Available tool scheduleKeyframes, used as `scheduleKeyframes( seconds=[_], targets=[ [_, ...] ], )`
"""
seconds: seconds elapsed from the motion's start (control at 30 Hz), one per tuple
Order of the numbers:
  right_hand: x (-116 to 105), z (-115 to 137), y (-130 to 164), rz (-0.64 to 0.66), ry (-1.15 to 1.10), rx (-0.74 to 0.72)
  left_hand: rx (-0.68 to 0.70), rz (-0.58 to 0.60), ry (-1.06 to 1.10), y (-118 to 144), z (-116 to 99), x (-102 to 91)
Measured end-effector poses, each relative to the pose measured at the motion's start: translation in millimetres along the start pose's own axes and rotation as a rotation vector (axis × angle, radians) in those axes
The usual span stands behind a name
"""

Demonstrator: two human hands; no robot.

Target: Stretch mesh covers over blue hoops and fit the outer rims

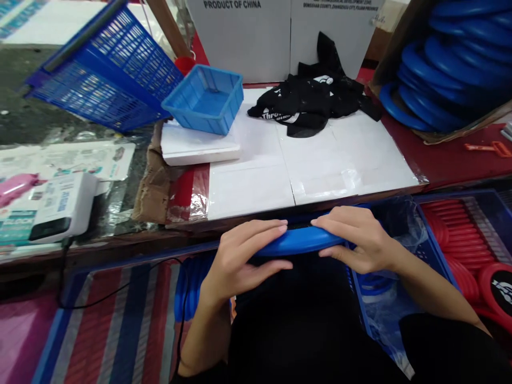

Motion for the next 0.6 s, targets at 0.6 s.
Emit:
scheduleKeyframes(
  seconds=[0.6],
  targets=[
    [-13,-30,39,0.124,-0.064,0.150,-0.101,-0.023,-0.035,6,14,1.1]
  ],
)
Point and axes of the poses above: each hand's wrist, its own y-axis away from the middle knuckle, its own x-axis out of the palm, z = x × y, the point moved 9 cm from there along -y, towards the middle knuckle, and after that the axes turned 13 degrees about -x, right-handed, at the moved point
